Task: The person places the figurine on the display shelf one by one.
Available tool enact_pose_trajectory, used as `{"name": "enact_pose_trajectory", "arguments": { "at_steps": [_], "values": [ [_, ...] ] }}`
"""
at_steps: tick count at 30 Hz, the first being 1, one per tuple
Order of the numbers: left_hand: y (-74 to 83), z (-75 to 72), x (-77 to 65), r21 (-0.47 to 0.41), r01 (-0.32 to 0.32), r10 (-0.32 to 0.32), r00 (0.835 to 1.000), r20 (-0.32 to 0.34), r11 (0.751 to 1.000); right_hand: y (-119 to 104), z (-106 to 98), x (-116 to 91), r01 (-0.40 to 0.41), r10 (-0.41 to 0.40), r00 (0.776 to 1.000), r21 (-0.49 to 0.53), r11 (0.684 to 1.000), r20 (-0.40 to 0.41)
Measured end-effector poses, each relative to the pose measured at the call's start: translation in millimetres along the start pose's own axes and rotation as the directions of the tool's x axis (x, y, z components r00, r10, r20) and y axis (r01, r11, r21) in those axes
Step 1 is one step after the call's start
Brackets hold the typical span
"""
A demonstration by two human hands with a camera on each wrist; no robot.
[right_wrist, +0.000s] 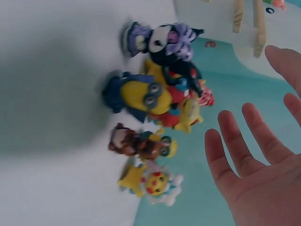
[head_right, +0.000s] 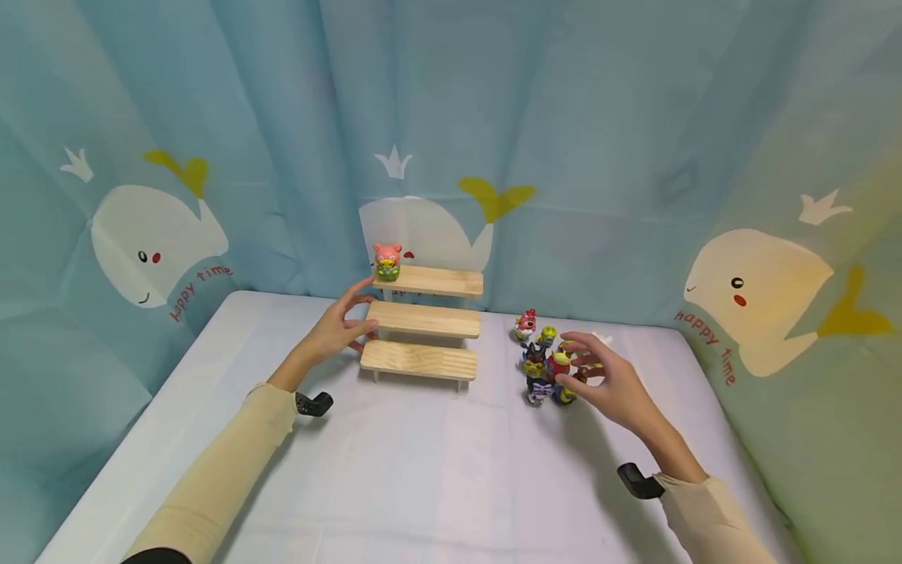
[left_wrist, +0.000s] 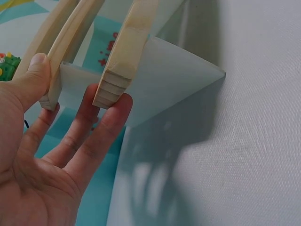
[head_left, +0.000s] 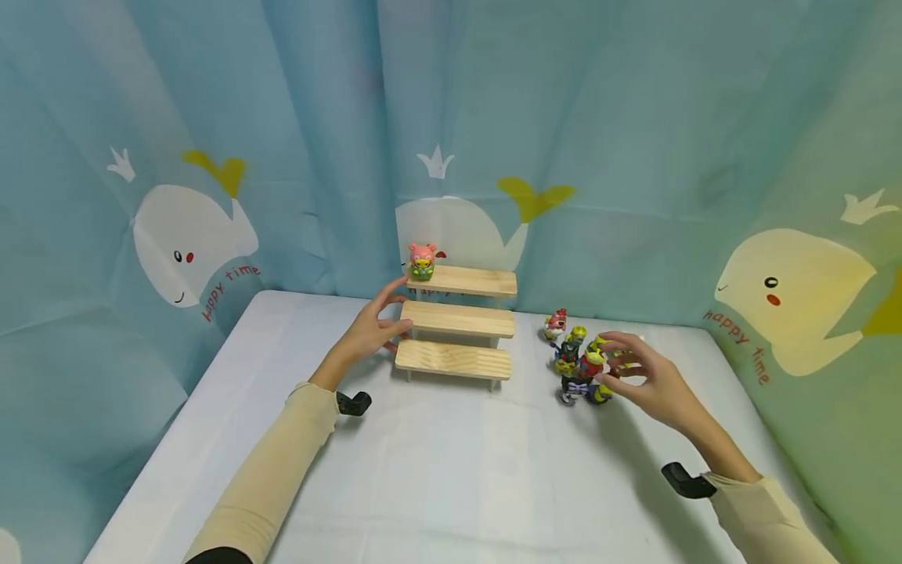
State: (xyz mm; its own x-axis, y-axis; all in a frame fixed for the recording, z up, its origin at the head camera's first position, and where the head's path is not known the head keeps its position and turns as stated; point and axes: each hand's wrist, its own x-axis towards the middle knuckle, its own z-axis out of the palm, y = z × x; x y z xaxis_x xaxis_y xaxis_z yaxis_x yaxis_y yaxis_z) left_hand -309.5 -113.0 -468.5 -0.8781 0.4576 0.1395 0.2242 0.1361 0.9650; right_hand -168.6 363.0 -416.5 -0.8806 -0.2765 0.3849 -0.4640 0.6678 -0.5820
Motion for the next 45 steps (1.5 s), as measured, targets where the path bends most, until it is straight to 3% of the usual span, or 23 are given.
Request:
{"name": "enact_pose_trajectory", "arguments": {
  "at_steps": [8, 15, 18, 24, 35, 45],
  "values": [
    [0.4, -5.3, 2.6, 0.007, -0.022, 0.022, 1.000, 0.005, 1.000, 14, 4, -11, -0.035, 0.035, 0.999, 0.024, 0.999, -0.009],
    [2.8, -3.0, 0.8, -0.022, 0.018, -0.017, 1.000, 0.016, 1.000, 28, 6, -22, -0.065, 0.063, 0.998, 0.073, 0.995, 0.029],
    [10.7, -2.2, -1.7, -0.027, 0.027, -0.026, 0.999, 0.026, 0.999, 34, 9, -25, -0.082, 0.078, 0.995, 0.081, 0.993, 0.060],
    [2.0, -4.5, 3.4, -0.017, 0.018, -0.018, 1.000, 0.015, 1.000, 41, 14, -26, -0.085, 0.075, 0.992, 0.107, 0.991, 0.097],
    [2.6, -3.2, 3.1, -0.003, 0.014, -0.014, 1.000, 0.003, 1.000, 50, 21, -29, -0.115, 0.101, 0.990, 0.145, 0.983, 0.097],
    [2.7, -4.7, 4.3, -0.041, 0.029, -0.028, 0.999, 0.027, 0.999, 53, 24, -30, -0.154, 0.144, 0.985, 0.101, 0.983, 0.096]
  ]
}}
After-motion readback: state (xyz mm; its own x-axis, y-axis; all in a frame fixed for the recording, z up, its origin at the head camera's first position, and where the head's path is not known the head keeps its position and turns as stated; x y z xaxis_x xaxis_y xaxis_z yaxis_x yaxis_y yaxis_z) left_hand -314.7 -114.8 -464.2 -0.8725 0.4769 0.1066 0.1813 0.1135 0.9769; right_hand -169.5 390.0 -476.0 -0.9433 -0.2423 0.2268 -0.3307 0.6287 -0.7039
